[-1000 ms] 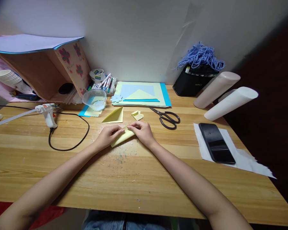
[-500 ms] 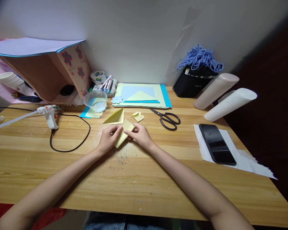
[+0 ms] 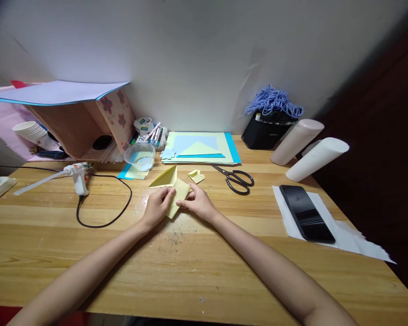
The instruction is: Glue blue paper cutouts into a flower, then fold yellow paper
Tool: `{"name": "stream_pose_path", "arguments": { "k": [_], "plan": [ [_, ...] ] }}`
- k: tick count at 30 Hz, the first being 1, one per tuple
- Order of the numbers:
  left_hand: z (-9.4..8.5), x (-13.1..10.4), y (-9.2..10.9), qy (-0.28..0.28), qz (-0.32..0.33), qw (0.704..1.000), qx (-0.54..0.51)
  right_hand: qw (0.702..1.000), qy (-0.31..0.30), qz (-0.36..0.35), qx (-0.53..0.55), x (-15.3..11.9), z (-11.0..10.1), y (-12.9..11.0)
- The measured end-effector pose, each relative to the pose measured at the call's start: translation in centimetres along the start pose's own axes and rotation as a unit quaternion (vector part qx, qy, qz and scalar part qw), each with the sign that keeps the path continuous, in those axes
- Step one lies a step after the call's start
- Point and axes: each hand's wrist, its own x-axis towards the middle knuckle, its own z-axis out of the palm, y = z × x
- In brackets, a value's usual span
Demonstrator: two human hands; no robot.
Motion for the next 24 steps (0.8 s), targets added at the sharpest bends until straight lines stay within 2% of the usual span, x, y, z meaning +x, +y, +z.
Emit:
{"name": "stream_pose_path", "arguments": {
  "k": [4,18,24],
  "plan": [
    [-0.02,0.16,0.07,0.003,-0.003,1.0,-0.023,1.0,0.019,0.007,0.012,0.12,0.02,0.2],
    [0.12,0.39,-0.23,-0.008,-0.001,0.998,-0.064,0.999,0.027,-0.007,0.03,0.48,-0.15,0.45],
    [-0.01,0.53,-0.29,-0.026,-0.012,0.996,-0.087,0.997,0.07,-0.029,0.011,0.51,-0.4,0.34]
  ]
}}
